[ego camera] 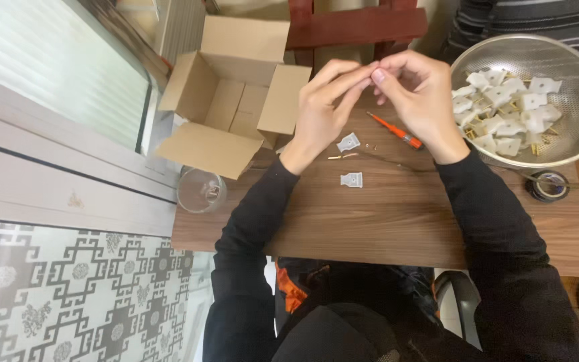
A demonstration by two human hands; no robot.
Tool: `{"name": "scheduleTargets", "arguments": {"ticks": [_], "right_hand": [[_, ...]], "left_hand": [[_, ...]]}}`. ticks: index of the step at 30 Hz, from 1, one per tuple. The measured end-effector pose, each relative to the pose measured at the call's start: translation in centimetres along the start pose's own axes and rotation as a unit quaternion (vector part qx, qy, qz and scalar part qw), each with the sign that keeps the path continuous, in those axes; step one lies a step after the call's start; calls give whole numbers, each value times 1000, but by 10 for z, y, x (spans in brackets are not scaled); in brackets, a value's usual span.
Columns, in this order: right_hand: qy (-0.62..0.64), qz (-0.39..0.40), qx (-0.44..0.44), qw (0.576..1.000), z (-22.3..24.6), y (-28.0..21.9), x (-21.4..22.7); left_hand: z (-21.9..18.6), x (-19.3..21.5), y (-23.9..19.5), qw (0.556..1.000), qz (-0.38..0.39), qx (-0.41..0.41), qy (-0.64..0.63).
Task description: The person assembles small hardware components by hand, inserting a metal pin into a plastic component and tightening it with a screwdriver.
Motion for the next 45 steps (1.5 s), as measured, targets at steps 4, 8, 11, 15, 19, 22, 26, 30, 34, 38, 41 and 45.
{"name": "scheduleTargets", "arguments": {"ticks": [4,8,11,15,19,22,26,30,34,38,41,45], "right_hand": [[56,6,-50,997,-7,-2,-1],[86,6,-52,995,-8,-1,1],[104,-16,-48,993,-6,-5,2],[76,-10,-23,997,4,-6,-7],[58,-5,4,998,13,-10,-15],[68,-3,21,997,20,-10,-16],[51,-9,29,998,24,-9,-13],[45,-11,6,999,15,-9,-9],[58,-4,6,998,22,-9,-12],[61,-6,11,998,23,-10,-13],[49,-14,20,999,20,-12,-12],[65,-22,23,997,18,-12,-11]], "left_hand": [[6,-2,-5,997,0,52,-49],[-8,12,10,992,-6,101,-71],[-6,9,10,980,23,157,-124],[8,4,6,950,40,229,-207],[13,3,2,926,28,252,-280],[8,5,2,924,19,258,-282],[-7,15,8,966,19,182,-183],[-7,11,8,974,-2,163,-155],[3,3,0,962,-6,208,-178],[-4,9,3,965,-15,196,-174],[-4,10,1,961,-21,201,-186],[-13,20,6,983,-47,139,-111]]}}
Point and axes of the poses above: each hand's wrist, its own y-axis towards the middle knuckle, its own x-axis out of the back of the hand, z = x × y, the point moved 10 cm from there along y, towards the middle knuckle, and after that the axes turned 14 degrees about y, right-handed, at the moved point
